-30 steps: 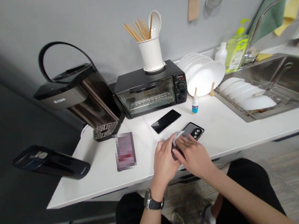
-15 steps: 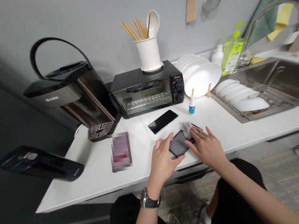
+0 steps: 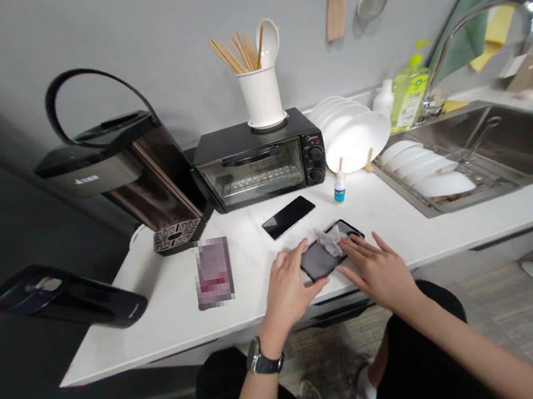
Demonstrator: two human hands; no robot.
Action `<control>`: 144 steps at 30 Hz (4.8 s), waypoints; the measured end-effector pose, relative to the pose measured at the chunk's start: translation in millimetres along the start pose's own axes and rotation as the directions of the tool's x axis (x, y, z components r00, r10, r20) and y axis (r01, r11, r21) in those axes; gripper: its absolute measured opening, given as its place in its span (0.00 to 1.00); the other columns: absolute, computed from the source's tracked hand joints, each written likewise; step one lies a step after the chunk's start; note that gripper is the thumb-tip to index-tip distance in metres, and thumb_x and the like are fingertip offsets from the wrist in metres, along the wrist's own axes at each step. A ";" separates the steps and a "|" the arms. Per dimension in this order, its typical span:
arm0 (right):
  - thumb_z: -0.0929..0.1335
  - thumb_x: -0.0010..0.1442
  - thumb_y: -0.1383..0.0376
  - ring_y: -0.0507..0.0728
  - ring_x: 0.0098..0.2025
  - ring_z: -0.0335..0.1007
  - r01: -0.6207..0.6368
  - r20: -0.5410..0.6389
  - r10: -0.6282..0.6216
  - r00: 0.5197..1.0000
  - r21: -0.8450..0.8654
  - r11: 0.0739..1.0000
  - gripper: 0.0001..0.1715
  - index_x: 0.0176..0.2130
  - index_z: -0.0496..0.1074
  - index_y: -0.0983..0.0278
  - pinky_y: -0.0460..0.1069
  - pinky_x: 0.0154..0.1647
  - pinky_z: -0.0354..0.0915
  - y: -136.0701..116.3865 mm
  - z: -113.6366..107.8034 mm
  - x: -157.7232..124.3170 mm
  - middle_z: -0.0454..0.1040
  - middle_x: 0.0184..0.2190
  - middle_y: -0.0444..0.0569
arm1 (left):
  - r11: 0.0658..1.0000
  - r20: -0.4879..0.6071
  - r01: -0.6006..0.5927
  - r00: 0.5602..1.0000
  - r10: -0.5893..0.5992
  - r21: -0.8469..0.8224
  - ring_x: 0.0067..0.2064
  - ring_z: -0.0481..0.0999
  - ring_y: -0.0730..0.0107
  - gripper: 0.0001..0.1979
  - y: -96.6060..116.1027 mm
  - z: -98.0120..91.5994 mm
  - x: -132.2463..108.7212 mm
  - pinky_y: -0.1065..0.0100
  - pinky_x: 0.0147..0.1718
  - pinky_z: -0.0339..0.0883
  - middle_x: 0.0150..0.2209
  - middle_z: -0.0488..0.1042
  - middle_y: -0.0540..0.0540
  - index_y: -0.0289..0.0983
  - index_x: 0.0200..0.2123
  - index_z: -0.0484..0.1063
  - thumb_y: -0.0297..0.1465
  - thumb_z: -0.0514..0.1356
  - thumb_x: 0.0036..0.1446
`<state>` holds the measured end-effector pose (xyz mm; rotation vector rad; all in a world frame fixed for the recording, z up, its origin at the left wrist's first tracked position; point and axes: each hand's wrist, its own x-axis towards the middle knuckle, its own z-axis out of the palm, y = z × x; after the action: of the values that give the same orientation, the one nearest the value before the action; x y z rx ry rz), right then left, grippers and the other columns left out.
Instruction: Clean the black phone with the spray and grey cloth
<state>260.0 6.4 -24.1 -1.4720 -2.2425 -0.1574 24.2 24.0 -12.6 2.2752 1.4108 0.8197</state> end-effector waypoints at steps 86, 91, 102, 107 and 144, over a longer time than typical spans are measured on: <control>0.64 0.72 0.47 0.69 0.73 0.56 0.083 0.076 -0.094 0.993 0.130 0.988 0.30 0.64 0.71 0.60 0.69 0.72 0.53 -21.7 3.8 0.1 0.74 0.64 0.51 | 0.995 -0.016 0.090 0.996 -0.090 0.041 0.57 0.70 0.51 0.42 0.1 4.9 1.0 0.51 0.58 0.68 0.56 0.75 0.41 0.43 0.70 0.59 0.34 0.72 0.55; 0.63 0.73 0.49 0.73 0.75 0.51 -0.005 -0.016 0.003 1.000 -0.091 0.996 0.31 0.64 0.71 0.65 0.73 0.71 0.51 31.5 4.7 9.3 0.74 0.63 0.55 | 0.999 -0.024 0.038 0.999 -0.038 0.017 0.58 0.70 0.52 0.42 1.1 6.0 4.2 0.50 0.59 0.67 0.60 0.75 0.43 0.46 0.70 0.59 0.35 0.72 0.56; 0.65 0.69 0.42 0.71 0.75 0.52 0.107 0.036 -0.116 0.993 0.186 0.977 0.44 0.66 0.67 0.72 0.68 0.74 0.51 -62.7 21.8 24.8 0.70 0.66 0.62 | 0.999 0.023 0.038 0.999 -0.039 0.025 0.58 0.69 0.53 0.40 -4.4 4.8 4.4 0.52 0.59 0.69 0.58 0.74 0.40 0.42 0.71 0.58 0.25 0.65 0.58; 0.65 0.70 0.43 0.69 0.76 0.49 0.094 0.078 -0.107 0.991 0.157 0.983 0.35 0.64 0.71 0.61 0.70 0.74 0.48 -36.6 4.2 0.6 0.73 0.65 0.50 | 0.999 0.002 0.019 1.000 -0.019 0.034 0.62 0.66 0.51 0.42 -3.4 4.8 2.0 0.50 0.63 0.65 0.63 0.71 0.40 0.45 0.73 0.53 0.33 0.67 0.61; 0.61 0.71 0.42 0.73 0.75 0.50 0.015 0.040 -0.019 0.999 0.101 0.995 0.45 0.68 0.65 0.75 0.68 0.74 0.49 -58.7 32.3 35.6 0.66 0.68 0.65 | 0.999 -0.031 -0.016 0.999 0.017 0.036 0.60 0.68 0.54 0.41 -4.4 4.4 1.6 0.52 0.61 0.68 0.61 0.72 0.41 0.42 0.73 0.54 0.22 0.63 0.59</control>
<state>186.0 22.3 -29.0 -1.4154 -2.2614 -0.0186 24.5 27.4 -18.0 2.3132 1.4334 0.8445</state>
